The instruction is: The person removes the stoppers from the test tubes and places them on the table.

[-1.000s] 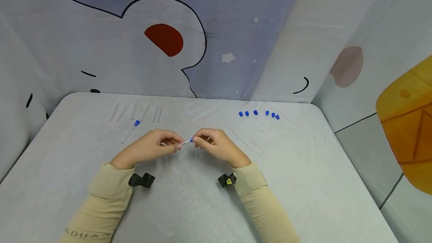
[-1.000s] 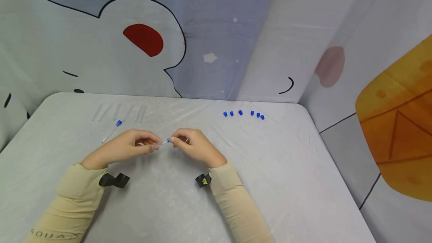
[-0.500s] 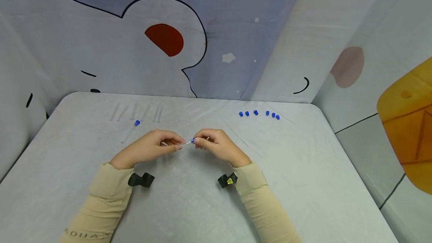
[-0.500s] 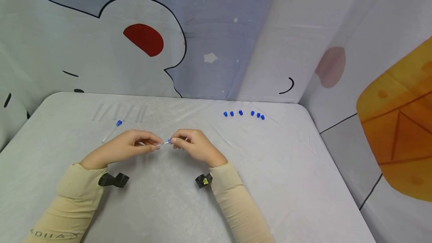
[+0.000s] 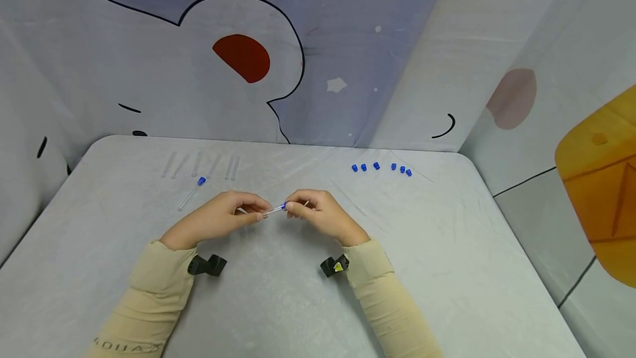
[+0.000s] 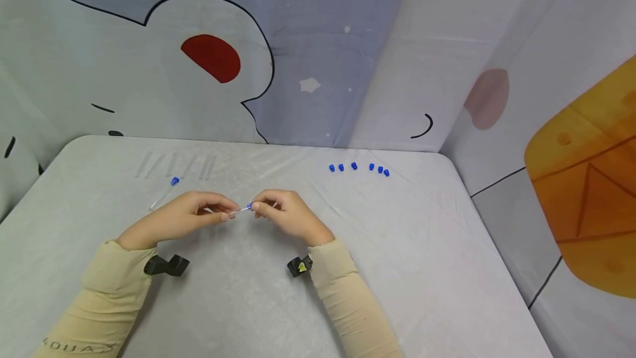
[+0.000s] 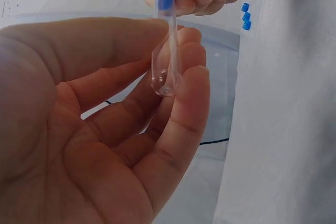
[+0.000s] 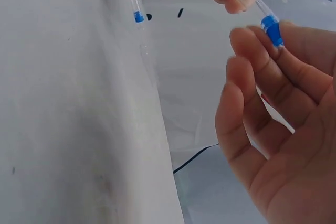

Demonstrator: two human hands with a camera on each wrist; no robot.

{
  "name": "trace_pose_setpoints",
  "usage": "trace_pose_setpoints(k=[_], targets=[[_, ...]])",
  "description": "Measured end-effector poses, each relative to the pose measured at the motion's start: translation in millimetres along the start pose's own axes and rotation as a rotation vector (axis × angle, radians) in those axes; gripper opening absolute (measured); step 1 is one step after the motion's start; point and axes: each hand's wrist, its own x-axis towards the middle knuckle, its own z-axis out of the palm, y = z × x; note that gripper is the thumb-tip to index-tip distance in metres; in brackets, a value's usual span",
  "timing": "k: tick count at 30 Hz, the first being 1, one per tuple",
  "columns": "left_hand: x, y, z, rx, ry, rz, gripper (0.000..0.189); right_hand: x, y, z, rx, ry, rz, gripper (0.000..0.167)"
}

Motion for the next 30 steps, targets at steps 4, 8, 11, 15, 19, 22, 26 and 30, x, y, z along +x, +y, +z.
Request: trace_pose_setpoints(k=[4, 8, 11, 15, 19, 22, 26, 30], targets=[[0.7, 1.9, 1.0, 0.003, 0.02, -0.008, 0.024, 0.7, -0.2, 1.6, -0.06, 0.047, -0.009, 0.019], [1.2, 1.9, 1.6, 0.004, 0.031, -0.013, 0.023, 1.1, -0.2, 3.7, -0.101, 0.078, -0.022, 0.018], [1.3, 1.8, 1.9, -0.002, 0.036, -0.021, 0.023, 1.5, 0.3, 4.9, -0.137, 0.097, -0.032, 0.017], [1.8, 2.0, 2.6, -0.001, 0.041, -0.035, 0.024, 1.9, 0.0, 6.4, -0.183, 0.121, -0.042, 0.015], [2.2, 0.9, 3.7, 0.006, 0.044, -0.044, 0.025, 2.2, -0.7, 7.5, -0.209, 0.139, -0.053, 0.014], [2.2, 0.2, 4.0, 0.008, 0.046, -0.046, 0.025, 2.3, -0.7, 7.7, -0.214, 0.14, -0.06, 0.014], [1.8, -0.2, 3.9, 0.011, 0.045, -0.043, 0.025, 2.3, 0.3, 7.3, -0.202, 0.124, -0.058, 0.015], [1.6, -0.4, 3.6, 0.025, 0.041, -0.037, 0.025, 2.0, 0.4, 6.2, -0.182, 0.103, -0.052, 0.016]])
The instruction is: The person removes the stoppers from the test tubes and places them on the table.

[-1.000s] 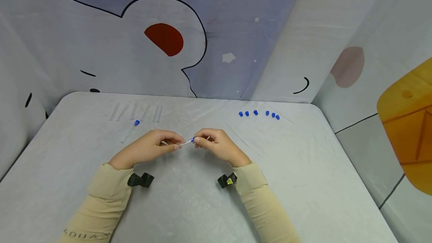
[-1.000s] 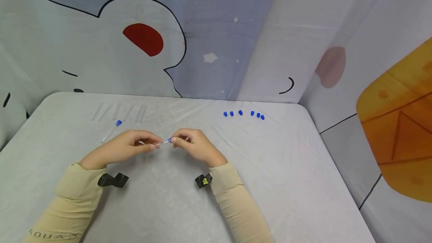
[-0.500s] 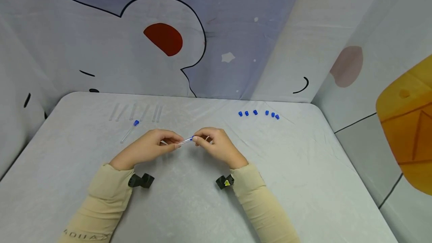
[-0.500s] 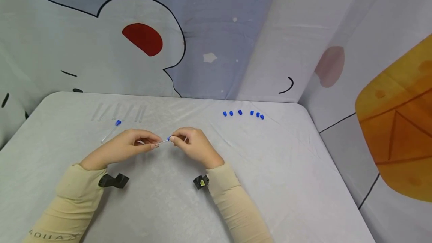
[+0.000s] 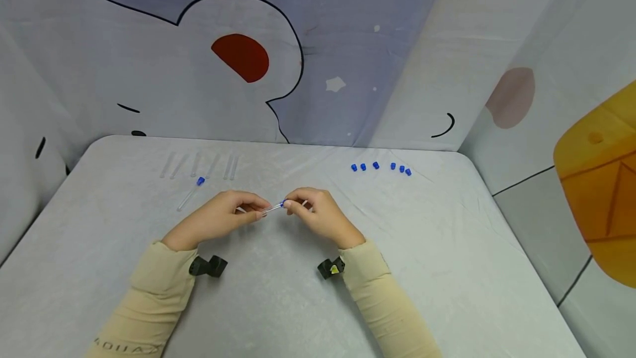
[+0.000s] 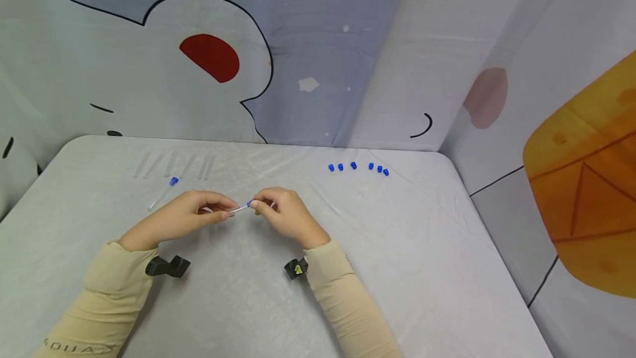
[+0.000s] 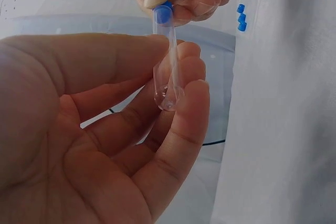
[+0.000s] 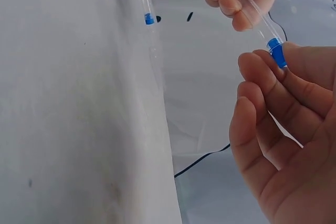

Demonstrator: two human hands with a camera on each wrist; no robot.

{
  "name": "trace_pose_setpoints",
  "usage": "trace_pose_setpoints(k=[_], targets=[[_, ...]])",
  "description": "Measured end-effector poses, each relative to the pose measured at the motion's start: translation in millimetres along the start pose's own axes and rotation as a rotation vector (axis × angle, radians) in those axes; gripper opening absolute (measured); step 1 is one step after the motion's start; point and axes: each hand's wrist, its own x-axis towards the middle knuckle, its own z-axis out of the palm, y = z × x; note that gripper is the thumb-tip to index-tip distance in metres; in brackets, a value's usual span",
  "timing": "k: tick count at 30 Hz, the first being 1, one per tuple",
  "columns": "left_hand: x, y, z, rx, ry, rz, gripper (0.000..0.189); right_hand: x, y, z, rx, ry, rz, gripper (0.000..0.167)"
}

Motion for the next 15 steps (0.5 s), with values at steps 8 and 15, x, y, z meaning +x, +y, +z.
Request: trace_pose_setpoints(k=[8, 15], targets=[[-0.5, 0.0, -1.0, -0.003, -0.019, 0.003, 0.025, -0.9, -0.3, -1.5, 0.076, -0.038, 0.038, 0.021], [-0.2, 0.1, -1.3, 0.0, -0.023, 0.013, 0.025, -1.2, -1.3, -3.0, 0.142, -0.056, 0.065, 0.022]])
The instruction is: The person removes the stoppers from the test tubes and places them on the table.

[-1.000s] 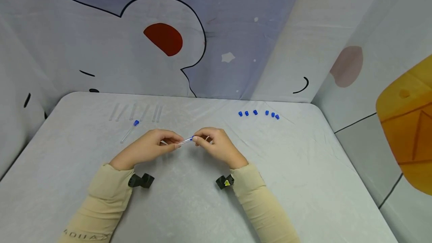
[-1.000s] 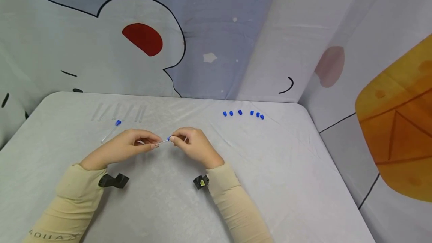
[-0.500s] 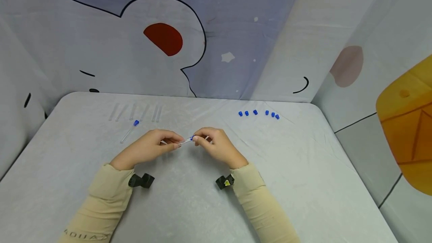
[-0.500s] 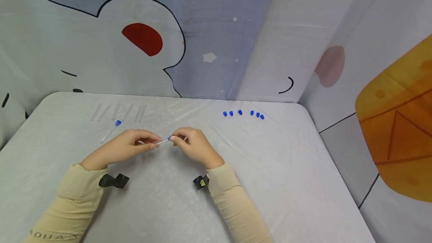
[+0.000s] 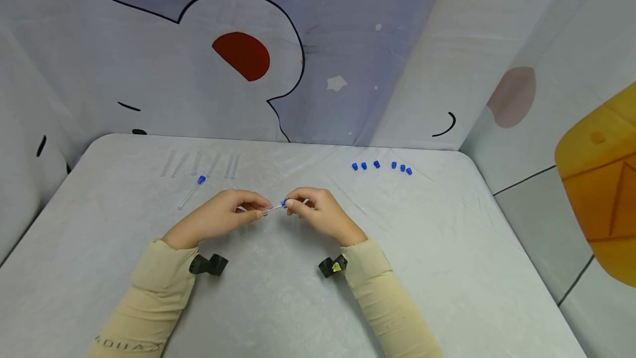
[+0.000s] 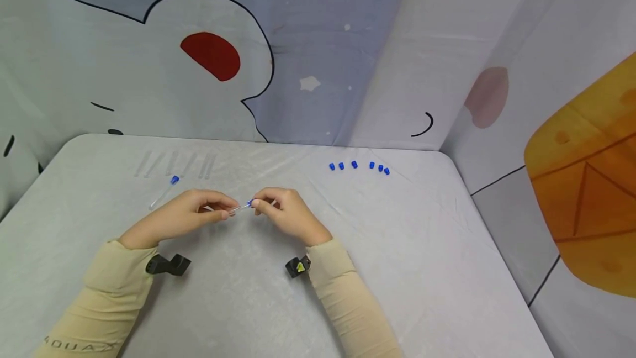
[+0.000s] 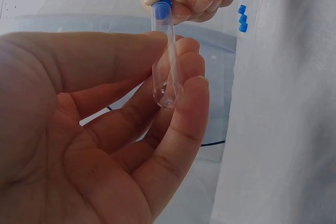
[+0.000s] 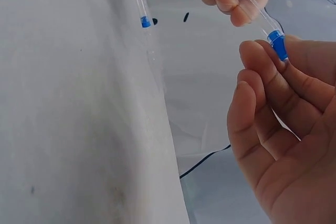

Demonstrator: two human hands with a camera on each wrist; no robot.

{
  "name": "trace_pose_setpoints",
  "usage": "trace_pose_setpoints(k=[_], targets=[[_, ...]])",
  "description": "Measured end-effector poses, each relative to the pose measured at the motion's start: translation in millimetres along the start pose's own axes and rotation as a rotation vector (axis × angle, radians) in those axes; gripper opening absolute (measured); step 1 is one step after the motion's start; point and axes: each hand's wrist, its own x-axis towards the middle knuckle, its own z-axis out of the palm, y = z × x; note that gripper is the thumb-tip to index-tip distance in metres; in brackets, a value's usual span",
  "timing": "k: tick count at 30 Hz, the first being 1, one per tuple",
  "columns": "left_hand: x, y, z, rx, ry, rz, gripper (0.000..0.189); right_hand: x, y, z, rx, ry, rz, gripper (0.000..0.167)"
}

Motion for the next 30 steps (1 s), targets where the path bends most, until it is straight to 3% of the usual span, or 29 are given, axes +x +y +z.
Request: trace_pose_setpoints(k=[14, 30], targets=[[0.2, 0.1, -0.3, -0.002, -0.002, -0.006, 0.024, 0.1, 1.5, -0.4, 0.047, -0.039, -0.003, 0.021], [-0.4, 0.7, -1.0, -0.016, 0.03, -0.008, 0.026, 1.3, 2.4, 3.0, 0.035, 0.095, 0.017, 0.012]])
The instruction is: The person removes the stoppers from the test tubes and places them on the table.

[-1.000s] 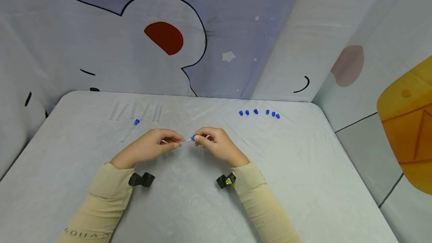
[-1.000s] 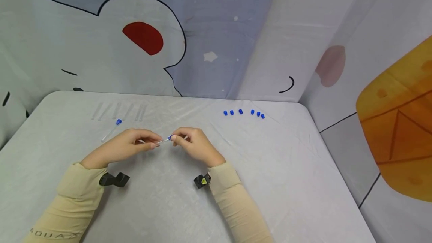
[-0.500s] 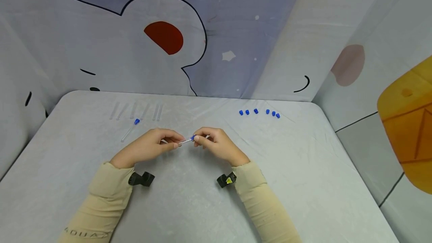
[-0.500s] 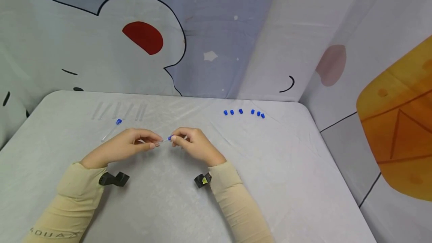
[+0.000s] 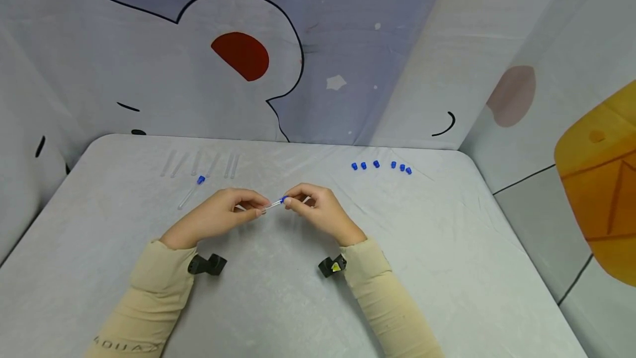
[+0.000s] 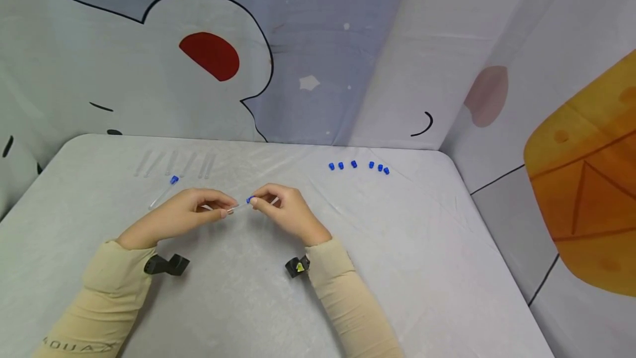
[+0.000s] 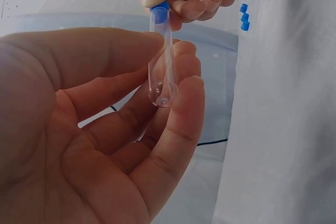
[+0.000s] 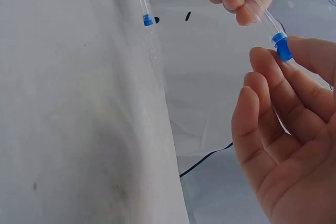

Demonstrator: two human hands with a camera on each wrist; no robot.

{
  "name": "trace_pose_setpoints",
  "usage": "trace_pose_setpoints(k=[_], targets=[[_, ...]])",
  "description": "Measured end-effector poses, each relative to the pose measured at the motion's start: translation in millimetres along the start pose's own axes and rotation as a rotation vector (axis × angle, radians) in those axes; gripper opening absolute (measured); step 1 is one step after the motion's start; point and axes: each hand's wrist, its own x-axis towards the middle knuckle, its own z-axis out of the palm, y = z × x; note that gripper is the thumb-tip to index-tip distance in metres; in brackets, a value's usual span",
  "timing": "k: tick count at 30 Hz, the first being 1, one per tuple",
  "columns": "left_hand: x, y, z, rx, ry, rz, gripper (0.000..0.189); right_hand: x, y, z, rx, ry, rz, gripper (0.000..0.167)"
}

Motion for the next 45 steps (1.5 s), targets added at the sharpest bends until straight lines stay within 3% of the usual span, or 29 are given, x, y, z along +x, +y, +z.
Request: trace_pose_setpoints(k=[9, 25, 45], targets=[[-1.1, 2.7, -0.7, -0.008, 0.005, 0.007, 0.025, -2.0, -3.5, -1.6, 0.073, 0.044, 0.049, 0.014], [-1.9, 0.3, -2.0, -0.025, 0.002, 0.017, 0.025, -1.6, -2.8, -2.4, 0.136, 0.025, 0.045, 0.014], [-2.8, -0.3, -3.9, -0.018, 0.014, 0.012, 0.028, -0.7, 3.4, -3.6, 0.088, 0.039, 0.003, 0.017]])
